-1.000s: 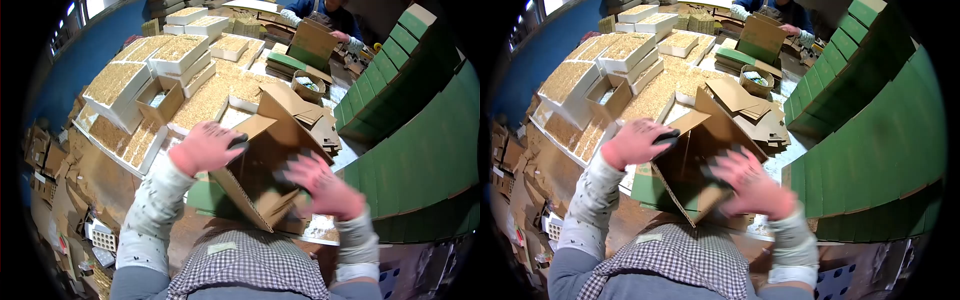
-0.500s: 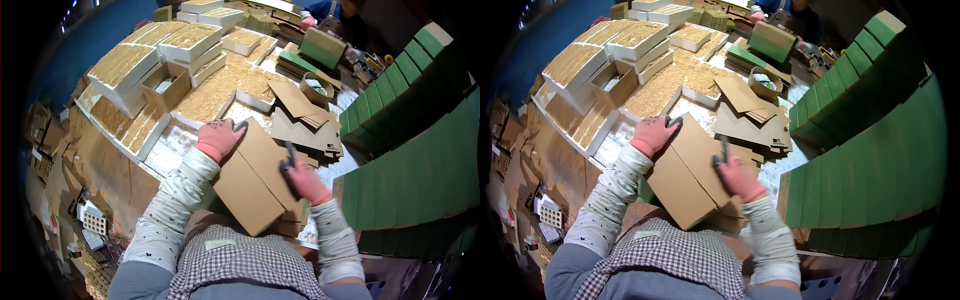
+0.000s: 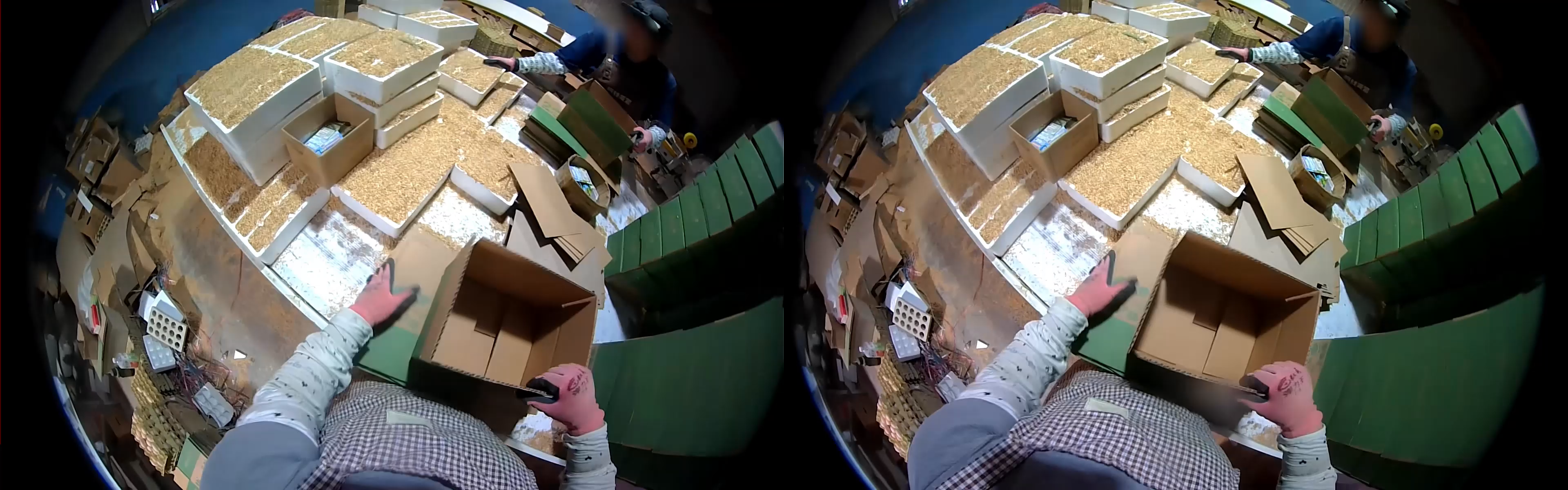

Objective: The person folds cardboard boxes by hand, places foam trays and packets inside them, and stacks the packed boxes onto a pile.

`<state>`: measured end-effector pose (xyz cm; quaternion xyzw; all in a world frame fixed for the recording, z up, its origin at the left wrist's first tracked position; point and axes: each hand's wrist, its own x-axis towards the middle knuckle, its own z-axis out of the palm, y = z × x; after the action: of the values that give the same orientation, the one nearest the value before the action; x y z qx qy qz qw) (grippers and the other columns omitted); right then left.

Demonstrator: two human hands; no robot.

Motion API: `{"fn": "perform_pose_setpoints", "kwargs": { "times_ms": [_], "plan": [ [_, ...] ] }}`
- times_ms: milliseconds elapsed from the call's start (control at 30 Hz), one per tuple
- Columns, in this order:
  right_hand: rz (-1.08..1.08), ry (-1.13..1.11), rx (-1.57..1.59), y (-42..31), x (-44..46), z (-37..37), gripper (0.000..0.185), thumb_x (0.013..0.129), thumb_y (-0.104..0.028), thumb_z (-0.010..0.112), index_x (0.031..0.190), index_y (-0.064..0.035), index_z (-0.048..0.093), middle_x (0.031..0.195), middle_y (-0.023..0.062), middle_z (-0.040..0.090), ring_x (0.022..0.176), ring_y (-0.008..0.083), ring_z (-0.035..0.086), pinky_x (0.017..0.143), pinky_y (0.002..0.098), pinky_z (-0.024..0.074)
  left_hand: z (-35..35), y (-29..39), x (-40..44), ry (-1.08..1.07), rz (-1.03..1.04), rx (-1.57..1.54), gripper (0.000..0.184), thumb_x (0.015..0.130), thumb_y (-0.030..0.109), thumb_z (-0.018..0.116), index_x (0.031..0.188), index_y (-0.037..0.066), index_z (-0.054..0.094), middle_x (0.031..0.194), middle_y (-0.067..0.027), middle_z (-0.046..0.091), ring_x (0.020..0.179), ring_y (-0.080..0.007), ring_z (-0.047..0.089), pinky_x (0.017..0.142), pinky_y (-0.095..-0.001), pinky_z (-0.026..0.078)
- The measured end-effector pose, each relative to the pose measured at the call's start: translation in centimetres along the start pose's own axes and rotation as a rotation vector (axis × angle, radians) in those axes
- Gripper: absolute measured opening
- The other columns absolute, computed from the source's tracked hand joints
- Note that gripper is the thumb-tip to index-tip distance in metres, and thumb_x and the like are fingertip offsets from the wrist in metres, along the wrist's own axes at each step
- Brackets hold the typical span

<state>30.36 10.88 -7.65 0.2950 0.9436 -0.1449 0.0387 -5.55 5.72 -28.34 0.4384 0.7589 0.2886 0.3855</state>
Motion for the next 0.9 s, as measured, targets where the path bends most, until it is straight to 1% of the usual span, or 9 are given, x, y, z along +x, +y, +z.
{"fn": "perform_pose_setpoints", "kwargs": {
  "times_ms": [67,167,267,367,467,567,633,767,900],
  "plan": [
    [0.086,-0.111,0.045,0.3,0.8,-0.1,0.032,0.060,-0.038,0.074,0.079,-0.0140,0.064,0.072,0.0021,0.061,0.074,0.0224,0.060,0.070,0.0345,0.0455,1.7,-3.3,1.9,-0.032,0.096,0.069,0.099,0.080,0.064,0.049,0.141,-0.006,0.014,0.144,-0.0286,0.020,0.136,-0.0381,0.018,0.111,-0.0421,0.016],
    [0.085,-0.137,-0.049,0.0,1.9,0.7,0.037,0.061,-0.041,0.074,0.084,-0.0138,0.065,0.076,0.0025,0.062,0.076,0.0226,0.060,0.070,0.0344,0.0464,0.2,-3.7,6.4,0.450,-0.197,0.024,0.086,0.089,0.058,0.038,0.142,-0.004,0.012,0.144,-0.0302,0.019,0.135,-0.0420,0.017,0.109,-0.0514,0.015],
    [0.143,-0.198,-0.053,0.2,1.9,0.9,0.041,0.062,-0.046,0.073,0.087,-0.0143,0.065,0.080,0.0023,0.062,0.080,0.0222,0.061,0.071,0.0344,0.0473,0.0,-4.7,15.9,0.483,-0.582,0.208,0.075,0.093,0.054,0.028,0.143,0.001,0.013,0.142,-0.0313,0.022,0.132,-0.0478,0.019,0.104,-0.0607,0.017],
    [0.201,-0.267,-0.063,-0.1,2.5,0.3,0.045,0.063,-0.049,0.071,0.092,-0.0151,0.066,0.084,0.0023,0.063,0.082,0.0221,0.061,0.072,0.0340,0.0475,0.8,-0.1,19.7,0.804,-0.657,-0.544,0.093,0.084,0.060,0.048,0.144,0.005,0.004,0.142,-0.0294,0.024,0.128,-0.0470,0.027,0.104,-0.0519,0.025],
    [0.182,-0.212,-0.025,0.6,2.5,0.9,0.048,0.063,-0.050,0.071,0.098,-0.0163,0.067,0.087,0.0029,0.063,0.085,0.0223,0.061,0.074,0.0337,0.0475,0.8,1.4,18.1,0.899,-0.444,-0.771,0.106,0.077,0.047,0.066,0.144,0.005,-0.004,0.139,-0.0264,0.031,0.125,-0.0425,0.035,0.104,-0.0451,0.029],
    [0.194,-0.171,0.019,0.7,2.8,0.5,0.050,0.062,-0.049,0.072,0.101,-0.0175,0.065,0.089,0.0028,0.064,0.085,0.0226,0.061,0.075,0.0350,0.0472,-3.4,4.0,13.8,0.657,-0.289,-1.433,0.108,0.072,0.027,0.073,0.144,0.009,-0.006,0.130,-0.0210,0.042,0.111,-0.0291,0.048,0.092,-0.0417,0.040],
    [0.198,-0.146,0.004,0.2,2.9,0.1,0.059,0.060,-0.047,0.074,0.109,-0.0159,0.062,0.097,0.0050,0.062,0.091,0.0232,0.059,0.080,0.0358,0.0461,-4.2,2.0,9.5,0.804,0.467,0.087,0.045,0.086,0.012,0.055,0.128,0.006,0.043,0.107,-0.0161,0.058,0.098,-0.0204,0.056,0.085,-0.0321,0.046],
    [0.104,0.075,-0.045,0.1,2.4,-0.3,0.078,0.056,-0.041,0.078,0.122,-0.0077,0.052,0.119,0.0129,0.054,0.107,0.0281,0.053,0.093,0.0371,0.0416,-7.1,8.0,2.9,0.275,0.246,-1.433,0.029,0.088,0.016,0.051,0.109,-0.005,0.056,0.105,-0.0121,0.059,0.103,-0.0226,0.056,0.090,-0.0360,0.045],
    [-0.012,0.346,0.625,1.3,2.9,-0.2,0.103,0.061,-0.046,0.076,0.139,0.0008,0.028,0.140,0.0214,0.035,0.130,0.0342,0.035,0.108,0.0389,0.0264,-8.3,9.9,-0.9,0.027,0.404,-1.304,0.022,0.083,0.013,0.058,0.105,0.008,0.056,0.107,-0.0081,0.058,0.102,-0.0237,0.057,0.090,-0.0390,0.047]
  ]
}}
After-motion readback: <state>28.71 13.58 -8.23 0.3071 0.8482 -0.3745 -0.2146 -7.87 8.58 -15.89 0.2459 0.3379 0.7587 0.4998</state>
